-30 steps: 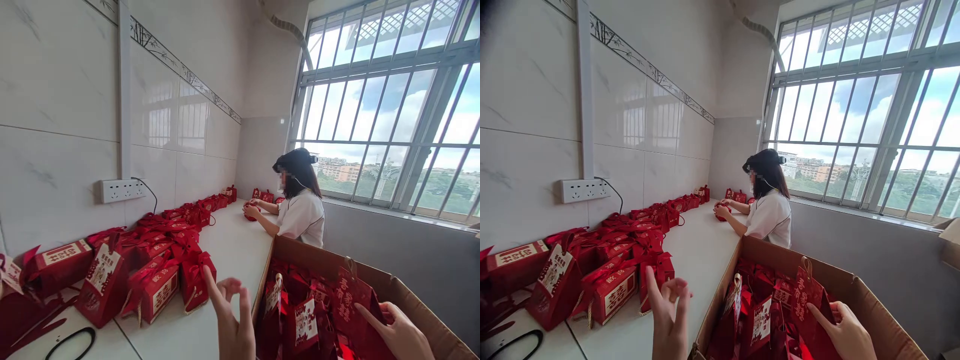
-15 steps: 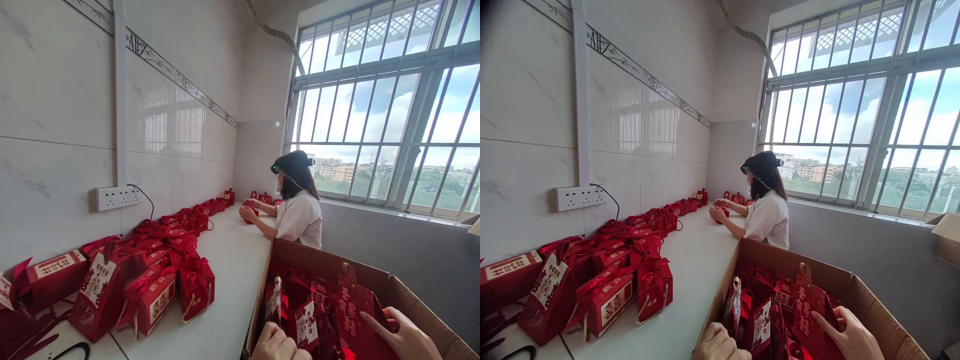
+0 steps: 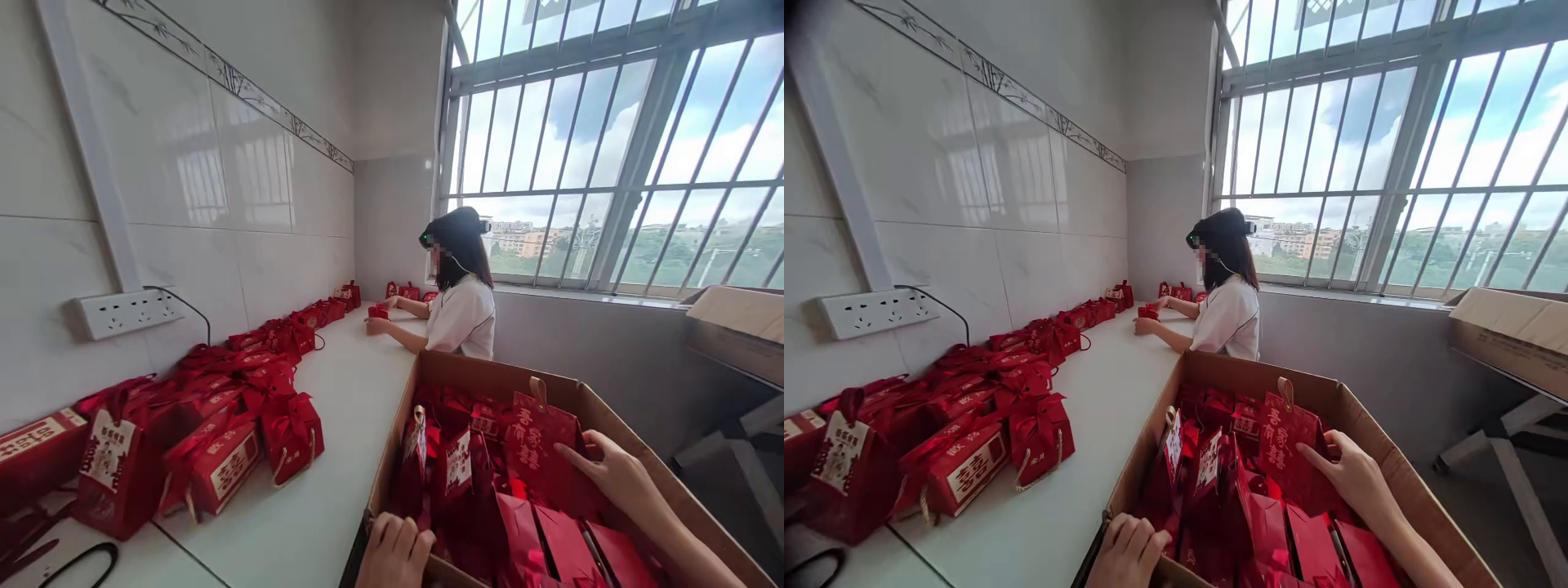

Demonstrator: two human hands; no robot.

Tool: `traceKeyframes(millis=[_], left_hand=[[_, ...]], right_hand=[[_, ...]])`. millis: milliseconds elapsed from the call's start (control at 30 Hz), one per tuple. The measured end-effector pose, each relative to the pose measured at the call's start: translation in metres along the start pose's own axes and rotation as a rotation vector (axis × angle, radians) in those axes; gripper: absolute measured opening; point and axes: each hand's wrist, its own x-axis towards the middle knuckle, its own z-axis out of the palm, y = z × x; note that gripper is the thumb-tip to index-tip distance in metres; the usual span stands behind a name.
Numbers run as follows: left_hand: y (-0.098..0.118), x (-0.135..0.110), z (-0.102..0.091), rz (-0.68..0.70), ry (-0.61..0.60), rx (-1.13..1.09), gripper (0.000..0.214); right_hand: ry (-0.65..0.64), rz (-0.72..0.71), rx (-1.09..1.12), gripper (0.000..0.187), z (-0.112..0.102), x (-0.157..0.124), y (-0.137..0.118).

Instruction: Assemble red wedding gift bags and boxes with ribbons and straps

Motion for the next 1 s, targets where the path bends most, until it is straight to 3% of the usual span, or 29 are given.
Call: traceKeyframes(millis=[133, 200, 233, 333, 400, 433, 500, 533, 567, 700, 833, 1000], left_hand=[[0.017, 0.020, -0.041, -0.148, -0.216, -0.176, 0.042], [0.022, 0.051, -0.070, -0.302, -0.282, -0.341, 0.056], [0.025, 0.071, -0.085, -0.381, -0.254, -0.467, 0.067], [0.035, 0.136, -0.131, -0.496, 0.231, -0.620, 0.078], [0.041, 0.170, -0.152, -0.375, 0.530, -0.539, 0.076], [0.043, 0.181, -0.157, -0.208, 0.544, -0.441, 0.070], [0.042, 0.187, -0.152, 0.086, 0.394, -0.238, 0.050], [0.041, 0.182, -0.143, 0.145, 0.272, -0.158, 0.038], [0.039, 0.172, -0.130, 0.121, 0.158, -0.102, 0.030], [0.043, 0.109, -0.072, -0.302, -0.156, -0.095, 0.025], [0.052, 0.063, -0.040, -0.332, -0.169, -0.030, 0.033], [0.052, 0.055, -0.033, -0.284, -0.098, 0.077, 0.035]], right_hand=[[0.007, 0.032, -0.044, 0.055, -0.012, -0.001, 0.000], [0.007, 0.054, -0.054, 0.056, -0.011, -0.003, 0.004], [0.003, 0.060, -0.052, 0.056, -0.009, -0.004, 0.006], [-0.009, 0.055, -0.041, 0.057, -0.001, -0.007, 0.012], [-0.011, 0.042, -0.041, 0.057, 0.001, -0.006, 0.015], [-0.010, 0.041, -0.040, 0.057, 0.001, -0.006, 0.016], [-0.015, 0.044, -0.037, 0.057, -0.002, -0.004, 0.016], [-0.010, 0.048, -0.036, 0.057, -0.004, -0.003, 0.015], [-0.003, 0.050, -0.035, 0.057, -0.007, -0.003, 0.014], [-0.008, 0.035, -0.005, 0.057, -0.013, -0.001, 0.010], [-0.053, -0.055, 0.057, 0.056, -0.015, 0.000, 0.006], [-0.149, -0.087, 0.149, 0.055, -0.014, 0.007, 0.004]])
